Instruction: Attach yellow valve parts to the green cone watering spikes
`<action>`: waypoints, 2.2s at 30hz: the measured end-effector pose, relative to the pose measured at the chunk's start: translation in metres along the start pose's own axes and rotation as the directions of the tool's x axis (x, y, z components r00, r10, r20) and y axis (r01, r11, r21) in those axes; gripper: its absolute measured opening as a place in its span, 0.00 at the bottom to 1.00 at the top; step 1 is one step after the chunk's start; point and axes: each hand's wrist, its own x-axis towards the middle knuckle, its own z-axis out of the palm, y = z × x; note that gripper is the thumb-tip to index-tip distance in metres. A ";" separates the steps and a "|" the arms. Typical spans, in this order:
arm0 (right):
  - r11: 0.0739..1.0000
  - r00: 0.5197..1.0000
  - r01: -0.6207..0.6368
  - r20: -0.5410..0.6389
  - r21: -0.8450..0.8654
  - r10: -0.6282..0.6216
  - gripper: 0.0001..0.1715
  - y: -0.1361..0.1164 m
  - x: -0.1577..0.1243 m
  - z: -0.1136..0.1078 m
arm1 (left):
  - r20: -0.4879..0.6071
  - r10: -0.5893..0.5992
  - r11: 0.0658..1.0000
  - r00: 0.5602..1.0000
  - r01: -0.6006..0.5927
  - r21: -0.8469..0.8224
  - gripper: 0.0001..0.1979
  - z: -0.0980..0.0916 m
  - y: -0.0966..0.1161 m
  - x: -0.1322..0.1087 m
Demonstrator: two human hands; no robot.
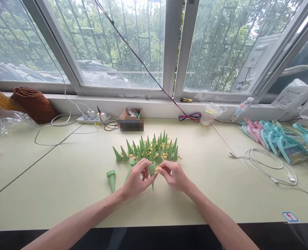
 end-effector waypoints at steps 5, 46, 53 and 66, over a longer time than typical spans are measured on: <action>0.998 1.000 -0.018 0.007 0.059 0.017 0.20 0.000 0.001 0.000 | 0.009 0.089 0.990 0.996 -0.090 0.110 0.11 -0.004 -0.005 0.001; 0.899 0.987 -0.120 0.049 -0.422 0.154 0.18 0.027 0.001 -0.025 | -0.022 -0.396 0.783 0.918 0.350 0.513 0.09 -0.102 -0.015 -0.023; 0.871 0.985 -0.156 -0.012 -0.465 0.170 0.20 0.030 -0.001 -0.028 | 0.151 -0.003 0.975 0.989 -0.031 0.220 0.07 -0.086 0.018 0.003; 0.835 0.966 0.049 -0.186 -0.548 -0.179 0.17 0.025 0.000 -0.001 | 0.109 0.366 0.930 0.924 -0.360 -0.069 0.07 -0.030 -0.004 0.020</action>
